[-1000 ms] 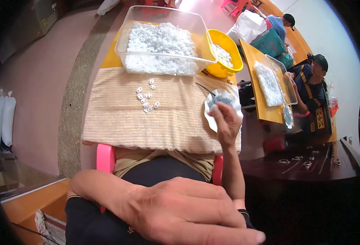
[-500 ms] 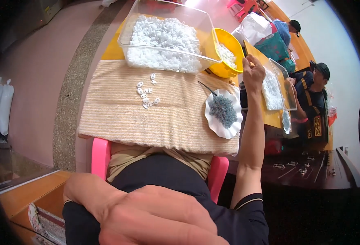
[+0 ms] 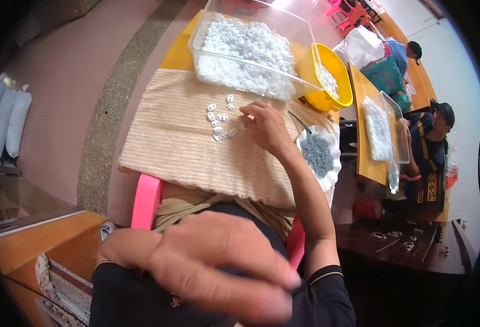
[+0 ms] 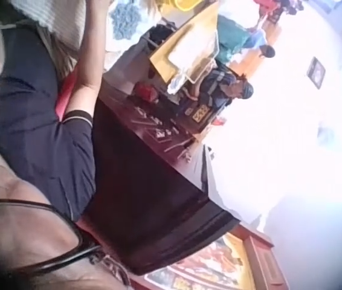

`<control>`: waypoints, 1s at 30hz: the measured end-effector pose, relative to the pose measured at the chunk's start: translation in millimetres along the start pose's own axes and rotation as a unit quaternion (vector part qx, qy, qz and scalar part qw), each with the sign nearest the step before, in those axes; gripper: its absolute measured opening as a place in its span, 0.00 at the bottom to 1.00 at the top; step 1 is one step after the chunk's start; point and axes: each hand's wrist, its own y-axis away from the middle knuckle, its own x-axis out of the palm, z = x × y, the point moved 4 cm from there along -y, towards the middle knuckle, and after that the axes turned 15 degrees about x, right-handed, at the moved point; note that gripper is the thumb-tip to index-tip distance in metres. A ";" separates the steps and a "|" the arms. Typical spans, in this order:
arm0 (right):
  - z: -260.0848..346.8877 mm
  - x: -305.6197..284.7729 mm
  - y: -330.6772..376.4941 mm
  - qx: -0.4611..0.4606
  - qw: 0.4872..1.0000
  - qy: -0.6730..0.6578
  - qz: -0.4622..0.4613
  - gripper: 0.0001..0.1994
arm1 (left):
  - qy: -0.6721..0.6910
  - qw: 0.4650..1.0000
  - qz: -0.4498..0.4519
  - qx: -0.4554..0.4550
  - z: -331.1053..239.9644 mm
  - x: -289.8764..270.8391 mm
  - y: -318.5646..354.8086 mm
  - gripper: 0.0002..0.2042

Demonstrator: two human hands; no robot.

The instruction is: The recorder is manually assembling small white plastic components by inserting pins into them at a production workstation.

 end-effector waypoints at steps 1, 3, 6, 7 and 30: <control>-2.5 5.2 -3.6 0.005 1.000 0.030 -0.006 0.09 | -0.033 0.999 -0.038 -0.018 7.0 -3.8 7.7 0.15; 4.2 14.4 -11.9 0.002 0.998 0.055 -0.011 0.09 | -0.110 0.992 -0.029 -0.057 29.0 -7.9 27.2 0.11; 12.8 22.9 -19.2 0.059 0.991 0.117 0.007 0.09 | -0.160 0.980 0.037 -0.110 55.7 -16.2 47.9 0.12; 15.9 23.8 -20.4 0.074 0.991 0.111 0.009 0.09 | -0.164 0.975 0.016 -0.147 66.7 -19.7 58.5 0.12; 10.6 -22.0 87.9 0.056 0.896 -0.422 0.126 0.09 | 0.127 0.812 -0.251 -0.511 140.9 -77.1 111.1 0.04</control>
